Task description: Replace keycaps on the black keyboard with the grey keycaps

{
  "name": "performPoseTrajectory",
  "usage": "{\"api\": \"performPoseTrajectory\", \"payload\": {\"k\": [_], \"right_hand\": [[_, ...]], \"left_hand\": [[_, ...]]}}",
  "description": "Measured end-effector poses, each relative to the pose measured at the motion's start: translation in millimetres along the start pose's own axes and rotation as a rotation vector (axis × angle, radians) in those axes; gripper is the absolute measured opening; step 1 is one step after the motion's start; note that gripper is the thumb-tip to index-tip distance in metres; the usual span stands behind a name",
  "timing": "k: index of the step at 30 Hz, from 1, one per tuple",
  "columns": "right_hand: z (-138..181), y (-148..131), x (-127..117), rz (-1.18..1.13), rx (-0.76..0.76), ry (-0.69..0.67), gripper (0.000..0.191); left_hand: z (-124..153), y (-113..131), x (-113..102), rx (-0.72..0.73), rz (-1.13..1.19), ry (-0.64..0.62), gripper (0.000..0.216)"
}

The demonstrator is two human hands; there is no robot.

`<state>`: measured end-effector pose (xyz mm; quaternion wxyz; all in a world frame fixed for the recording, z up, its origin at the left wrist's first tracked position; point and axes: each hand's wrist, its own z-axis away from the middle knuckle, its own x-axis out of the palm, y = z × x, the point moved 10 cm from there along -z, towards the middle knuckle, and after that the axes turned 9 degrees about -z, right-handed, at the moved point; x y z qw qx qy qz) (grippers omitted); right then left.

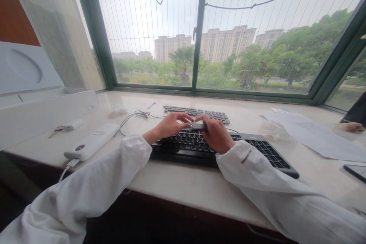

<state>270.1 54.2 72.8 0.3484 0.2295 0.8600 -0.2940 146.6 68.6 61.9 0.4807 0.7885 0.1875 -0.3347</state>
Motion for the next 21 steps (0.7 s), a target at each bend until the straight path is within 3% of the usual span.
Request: {"api": "performPoseTrajectory", "payload": {"k": [7,21], "right_hand": [[0.1,0.1,0.0,0.010,0.020,-0.010,0.038],[0.1,1.1,5.2,0.015,0.034,-0.052,0.041]], "left_hand": [[-0.1,7.7,-3.9,0.070,-0.036,0.038,0.026],[0.5,5.9,-5.6,0.047,-0.040,0.070,0.024]]}}
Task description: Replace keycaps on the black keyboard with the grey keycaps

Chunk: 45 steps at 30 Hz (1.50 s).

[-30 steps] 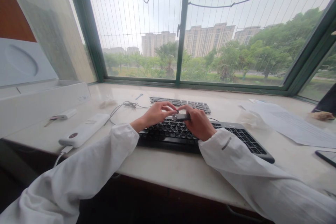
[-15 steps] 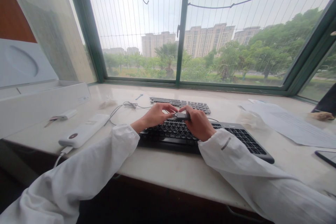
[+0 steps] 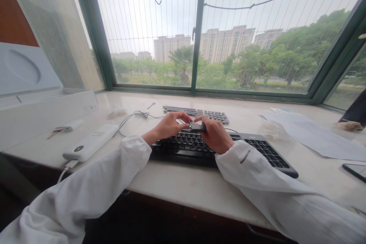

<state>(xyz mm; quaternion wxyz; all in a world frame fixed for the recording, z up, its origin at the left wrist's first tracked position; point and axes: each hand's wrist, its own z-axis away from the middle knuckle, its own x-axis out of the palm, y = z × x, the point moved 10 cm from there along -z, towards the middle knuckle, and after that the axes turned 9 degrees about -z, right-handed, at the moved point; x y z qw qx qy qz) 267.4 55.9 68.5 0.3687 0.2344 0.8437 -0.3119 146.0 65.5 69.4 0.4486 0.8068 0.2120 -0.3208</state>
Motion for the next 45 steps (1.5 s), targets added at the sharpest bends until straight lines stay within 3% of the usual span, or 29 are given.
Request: {"api": "performPoseTrajectory", "payload": {"k": [11,17,22,33,45], "right_hand": [[-0.1,0.5,0.4,0.022,0.024,-0.006,0.038],[0.3,-1.2,-0.3,0.018,0.028,-0.022,0.043],[-0.1,-1.4,-1.6,0.035,0.035,-0.021,0.043],[-1.3,18.6,9.0,0.092,0.144,-0.103,0.027],[0.6,18.4,16.4,0.128,0.140,-0.172,0.023]], "left_hand": [[1.3,-2.5,7.1,0.002,0.048,-0.057,0.030],[4.8,15.6,-7.3,0.165,-0.139,0.120,0.021],[7.6,20.0,-11.9,0.201,-0.267,0.186,0.019],[4.4,13.2,-31.9,0.185,-0.473,0.299,0.015],[1.3,-6.2,-36.9,0.088,-0.488,0.297,0.017]]}}
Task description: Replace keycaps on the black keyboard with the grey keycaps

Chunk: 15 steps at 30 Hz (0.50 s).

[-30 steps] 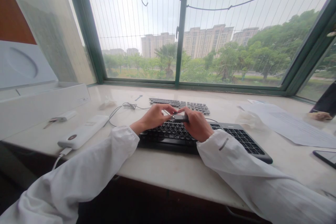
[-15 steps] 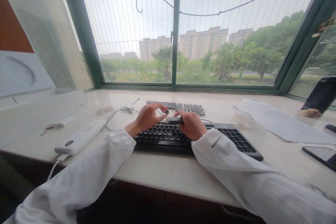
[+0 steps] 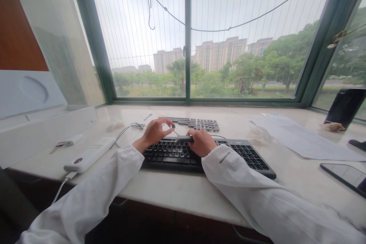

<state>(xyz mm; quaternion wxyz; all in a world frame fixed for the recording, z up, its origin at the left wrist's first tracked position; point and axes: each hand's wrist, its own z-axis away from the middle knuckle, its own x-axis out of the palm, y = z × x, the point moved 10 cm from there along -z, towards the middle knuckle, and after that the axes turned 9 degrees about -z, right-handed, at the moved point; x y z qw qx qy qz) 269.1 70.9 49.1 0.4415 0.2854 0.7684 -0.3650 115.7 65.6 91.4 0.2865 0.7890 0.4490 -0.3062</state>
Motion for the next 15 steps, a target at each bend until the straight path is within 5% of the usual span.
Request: {"api": "performPoseTrajectory", "payload": {"k": [15], "right_hand": [[0.5,-1.3,5.9,-0.003,-0.013,0.004,0.022]], "left_hand": [[2.0,-10.6,8.4,-0.012,-0.063,-0.031,0.018]]}}
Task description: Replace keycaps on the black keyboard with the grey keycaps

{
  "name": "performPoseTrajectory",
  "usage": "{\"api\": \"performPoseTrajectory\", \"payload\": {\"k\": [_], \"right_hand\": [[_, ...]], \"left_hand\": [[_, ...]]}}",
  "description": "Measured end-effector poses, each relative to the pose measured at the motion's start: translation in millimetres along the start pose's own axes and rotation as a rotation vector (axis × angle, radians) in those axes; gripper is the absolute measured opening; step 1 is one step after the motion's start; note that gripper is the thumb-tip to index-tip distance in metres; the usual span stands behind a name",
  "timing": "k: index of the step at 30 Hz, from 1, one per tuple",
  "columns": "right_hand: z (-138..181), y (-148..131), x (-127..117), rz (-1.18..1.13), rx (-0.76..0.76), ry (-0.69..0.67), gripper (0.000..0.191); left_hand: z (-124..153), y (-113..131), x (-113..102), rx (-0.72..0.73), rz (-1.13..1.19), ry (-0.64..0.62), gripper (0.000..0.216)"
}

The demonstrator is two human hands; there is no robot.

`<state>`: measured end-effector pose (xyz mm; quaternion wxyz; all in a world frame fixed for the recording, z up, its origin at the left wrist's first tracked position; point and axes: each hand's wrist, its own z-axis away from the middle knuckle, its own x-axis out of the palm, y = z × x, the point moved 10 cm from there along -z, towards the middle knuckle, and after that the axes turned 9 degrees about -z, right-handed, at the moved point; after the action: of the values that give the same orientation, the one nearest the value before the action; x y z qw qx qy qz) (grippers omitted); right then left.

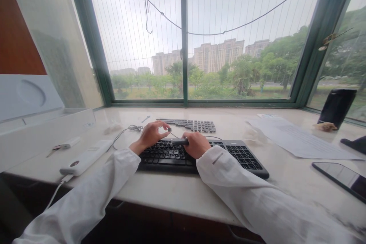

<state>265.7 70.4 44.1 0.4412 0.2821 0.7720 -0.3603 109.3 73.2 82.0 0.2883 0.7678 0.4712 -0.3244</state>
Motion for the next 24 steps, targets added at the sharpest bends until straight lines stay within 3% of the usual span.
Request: {"api": "performPoseTrajectory", "payload": {"k": [16,24], "right_hand": [[0.3,-4.5,5.0,-0.021,-0.010,-0.024,0.024],[1.8,-6.5,3.5,-0.020,-0.025,-0.028,0.026]], "left_hand": [[-1.1,-19.2,3.8,-0.117,0.074,-0.003,0.028],[-12.5,-49.4,11.8,-0.276,0.139,-0.083,0.042]]}}
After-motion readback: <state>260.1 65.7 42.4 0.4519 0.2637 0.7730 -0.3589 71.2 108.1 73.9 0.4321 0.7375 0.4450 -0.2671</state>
